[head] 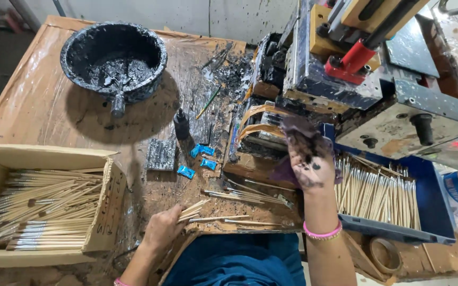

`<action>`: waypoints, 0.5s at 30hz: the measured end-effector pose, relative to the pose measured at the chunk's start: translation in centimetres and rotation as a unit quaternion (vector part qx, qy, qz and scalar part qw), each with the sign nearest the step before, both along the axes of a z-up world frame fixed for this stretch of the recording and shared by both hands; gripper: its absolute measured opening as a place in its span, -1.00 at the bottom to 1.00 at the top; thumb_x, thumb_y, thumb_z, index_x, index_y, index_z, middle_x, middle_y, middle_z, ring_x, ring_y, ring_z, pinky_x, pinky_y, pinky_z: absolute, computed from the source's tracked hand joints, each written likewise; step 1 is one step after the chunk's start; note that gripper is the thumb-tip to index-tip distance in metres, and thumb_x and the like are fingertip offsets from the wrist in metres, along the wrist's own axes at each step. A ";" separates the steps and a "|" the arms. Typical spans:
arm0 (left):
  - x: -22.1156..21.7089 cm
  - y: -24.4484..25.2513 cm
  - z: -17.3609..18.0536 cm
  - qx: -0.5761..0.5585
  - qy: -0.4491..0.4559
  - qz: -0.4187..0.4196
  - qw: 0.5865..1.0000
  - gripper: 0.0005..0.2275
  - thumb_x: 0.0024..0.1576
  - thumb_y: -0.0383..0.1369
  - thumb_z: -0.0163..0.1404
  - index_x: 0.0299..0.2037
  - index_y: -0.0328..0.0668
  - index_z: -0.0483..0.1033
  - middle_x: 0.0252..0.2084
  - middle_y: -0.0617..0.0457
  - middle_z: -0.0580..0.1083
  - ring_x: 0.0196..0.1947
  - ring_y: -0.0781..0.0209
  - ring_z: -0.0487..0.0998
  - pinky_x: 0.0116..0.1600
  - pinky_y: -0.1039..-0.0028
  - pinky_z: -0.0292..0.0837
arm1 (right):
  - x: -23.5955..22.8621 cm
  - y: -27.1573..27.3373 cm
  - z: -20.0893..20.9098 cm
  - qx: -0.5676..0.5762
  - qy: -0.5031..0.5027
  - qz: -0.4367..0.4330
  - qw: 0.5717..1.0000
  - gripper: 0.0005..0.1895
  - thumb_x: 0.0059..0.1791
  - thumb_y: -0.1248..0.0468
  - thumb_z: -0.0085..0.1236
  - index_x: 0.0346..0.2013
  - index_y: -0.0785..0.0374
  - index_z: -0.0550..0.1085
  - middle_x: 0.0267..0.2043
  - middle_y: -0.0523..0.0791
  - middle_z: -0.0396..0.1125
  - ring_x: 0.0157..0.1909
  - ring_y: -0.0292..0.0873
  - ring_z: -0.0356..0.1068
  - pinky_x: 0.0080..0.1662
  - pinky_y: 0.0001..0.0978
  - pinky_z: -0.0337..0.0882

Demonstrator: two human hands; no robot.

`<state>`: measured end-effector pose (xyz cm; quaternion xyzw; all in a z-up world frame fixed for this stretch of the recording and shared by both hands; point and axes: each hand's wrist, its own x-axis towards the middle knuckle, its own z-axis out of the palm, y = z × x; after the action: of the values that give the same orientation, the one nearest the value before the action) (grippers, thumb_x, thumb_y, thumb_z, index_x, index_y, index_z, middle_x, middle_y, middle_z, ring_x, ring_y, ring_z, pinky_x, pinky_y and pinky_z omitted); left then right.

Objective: The person repeatedly picks up bundles of thin wooden sticks from a cardboard box and places them into a machine. They use a dark cloth to wipe the sticks and the machine's mechanism between batches. The processed sticks are then placed into a blue tray.

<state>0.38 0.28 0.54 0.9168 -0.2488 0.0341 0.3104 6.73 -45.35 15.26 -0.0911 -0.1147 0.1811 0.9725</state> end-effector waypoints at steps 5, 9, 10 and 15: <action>0.2 -0.4 -0.5 0.008 -0.004 -0.019 1.000 -0.69 0.00 -0.29 0.19 -0.09 -0.15 0.45 -0.39 -0.10 0.57 -0.42 -0.08 0.63 -0.33 0.16 0.51 | -3.0 -1.9 -1.0 0.082 -0.039 -0.225 0.970 -0.78 0.20 0.28 -0.21 -0.22 0.28 0.39 -0.11 -0.03 0.40 0.02 -0.11 0.41 0.14 -0.34 0.49; -0.1 0.1 -1.5 0.017 -0.010 -0.030 0.999 -0.65 -0.02 -0.30 0.21 -0.05 -0.15 0.46 -0.41 -0.10 0.56 -0.41 -0.08 0.63 -0.31 0.17 0.52 | 0.5 -5.0 -11.4 -0.343 0.175 -0.307 0.870 -0.59 0.19 -0.08 -0.07 -0.10 0.20 0.49 -0.31 -0.07 0.42 -0.45 -0.19 0.40 -0.46 -0.42 0.29; 0.1 0.5 -2.0 -0.030 -0.044 -0.005 0.999 -0.66 -0.02 -0.33 0.22 -0.06 -0.16 0.46 -0.42 -0.10 0.55 -0.42 -0.06 0.62 -0.31 0.22 0.52 | 1.2 -3.5 -10.8 -0.421 0.166 -0.331 0.828 -0.68 0.15 0.03 0.00 -0.06 0.20 0.52 -0.27 -0.09 0.45 -0.43 -0.22 0.43 -0.43 -0.39 0.35; -1.6 1.7 -2.5 -0.264 -0.144 0.071 0.951 -0.76 0.09 -0.47 0.15 -0.06 -0.21 0.44 -0.27 -0.12 0.52 -0.30 0.03 0.59 -0.17 0.35 0.52 | -1.9 -2.4 -7.3 -0.888 -0.135 -0.403 0.177 -0.79 0.07 0.27 0.13 -0.02 0.21 0.55 -0.16 0.04 0.50 -0.12 0.13 0.49 -0.10 -0.07 0.49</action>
<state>-1.24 1.93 -1.96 0.8027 -0.2077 0.2524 0.4988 4.79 -47.73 7.93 -0.9501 0.0459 -0.2703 0.1488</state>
